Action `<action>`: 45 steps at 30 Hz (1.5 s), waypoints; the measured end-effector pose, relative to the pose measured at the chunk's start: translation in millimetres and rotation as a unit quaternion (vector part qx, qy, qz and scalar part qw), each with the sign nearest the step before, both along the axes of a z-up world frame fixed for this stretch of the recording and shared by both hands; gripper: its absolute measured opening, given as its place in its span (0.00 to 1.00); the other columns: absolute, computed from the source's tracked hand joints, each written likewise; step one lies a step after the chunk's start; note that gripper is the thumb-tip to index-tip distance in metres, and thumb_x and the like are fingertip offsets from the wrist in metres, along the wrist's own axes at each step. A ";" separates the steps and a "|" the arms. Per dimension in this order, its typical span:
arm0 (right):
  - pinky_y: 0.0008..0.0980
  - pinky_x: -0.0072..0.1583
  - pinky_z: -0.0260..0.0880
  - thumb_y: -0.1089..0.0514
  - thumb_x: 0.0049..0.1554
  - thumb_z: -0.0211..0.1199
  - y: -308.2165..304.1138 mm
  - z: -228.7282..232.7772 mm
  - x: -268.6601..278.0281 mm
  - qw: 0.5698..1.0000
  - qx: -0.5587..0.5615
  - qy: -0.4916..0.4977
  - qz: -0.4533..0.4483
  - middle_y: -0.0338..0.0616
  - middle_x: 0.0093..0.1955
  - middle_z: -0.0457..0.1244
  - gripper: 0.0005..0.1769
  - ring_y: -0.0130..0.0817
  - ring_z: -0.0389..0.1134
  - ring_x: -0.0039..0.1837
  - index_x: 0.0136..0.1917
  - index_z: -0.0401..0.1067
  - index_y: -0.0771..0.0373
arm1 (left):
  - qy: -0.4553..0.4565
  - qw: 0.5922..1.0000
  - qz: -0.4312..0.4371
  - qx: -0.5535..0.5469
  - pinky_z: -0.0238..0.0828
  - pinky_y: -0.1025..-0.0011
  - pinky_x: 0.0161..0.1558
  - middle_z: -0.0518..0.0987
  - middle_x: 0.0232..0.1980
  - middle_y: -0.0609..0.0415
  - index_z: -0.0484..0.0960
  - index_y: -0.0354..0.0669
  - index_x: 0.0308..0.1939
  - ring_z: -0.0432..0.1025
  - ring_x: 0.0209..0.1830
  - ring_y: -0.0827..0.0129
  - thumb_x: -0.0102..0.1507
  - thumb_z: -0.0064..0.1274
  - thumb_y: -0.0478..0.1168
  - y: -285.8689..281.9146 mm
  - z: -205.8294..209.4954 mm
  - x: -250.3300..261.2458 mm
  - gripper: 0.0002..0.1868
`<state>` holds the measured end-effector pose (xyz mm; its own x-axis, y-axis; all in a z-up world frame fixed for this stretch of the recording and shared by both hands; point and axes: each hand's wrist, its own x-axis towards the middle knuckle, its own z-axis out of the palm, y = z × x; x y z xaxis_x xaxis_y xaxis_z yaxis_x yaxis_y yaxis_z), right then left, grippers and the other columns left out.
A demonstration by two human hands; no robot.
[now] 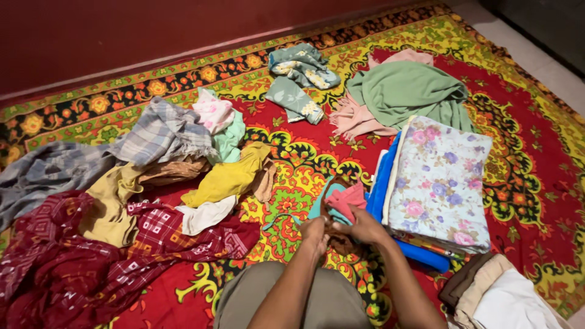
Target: The person sorts and folds various items of clothing, including t-shirts and small pieces of fabric, while sitting on a patterned rug. They handle each item by hand, shaking them out and placing them into organized piles.
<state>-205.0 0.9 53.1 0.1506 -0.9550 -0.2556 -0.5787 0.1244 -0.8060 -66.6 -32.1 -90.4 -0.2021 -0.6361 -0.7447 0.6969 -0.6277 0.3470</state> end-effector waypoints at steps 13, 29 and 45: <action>0.46 0.47 0.66 0.48 0.62 0.63 -17.4 73.5 30.3 0.929 0.037 0.034 -0.367 0.53 0.43 0.69 0.19 0.40 0.66 0.42 0.57 0.77 0.64 | -0.559 0.797 -0.159 -0.164 0.70 0.54 0.53 0.82 0.45 0.36 0.84 0.38 0.43 0.74 0.49 0.44 0.53 0.55 0.37 5.3 71.1 15.4 0.15; 0.40 0.50 0.69 0.54 0.62 0.64 -57.5 133.1 -21.1 0.900 -0.171 -0.035 -0.400 0.46 0.45 0.70 0.14 0.33 0.67 0.45 0.57 0.77 0.65 | 0.112 0.955 -0.262 -0.078 0.77 0.50 0.56 0.84 0.52 0.48 0.82 0.43 0.52 0.79 0.50 0.52 0.59 0.57 0.43 -68.1 144.4 120.9 0.18; 0.51 0.82 0.25 0.31 0.59 0.61 20.9 35.1 96.5 0.913 0.127 0.385 0.045 0.55 0.86 0.14 0.63 0.54 0.15 0.86 0.84 0.19 0.49 | 0.151 0.971 -0.121 -0.139 0.77 0.54 0.54 0.85 0.50 0.48 0.80 0.39 0.54 0.80 0.48 0.55 0.62 0.53 0.43 -45.6 191.3 242.9 0.19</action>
<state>-108.5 21.8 88.2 -0.0933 -0.8425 -0.5306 -0.9785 0.1760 -0.1075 176.3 -77.7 100.9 -0.5536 -0.7100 -0.4352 0.6362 -0.6978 0.3292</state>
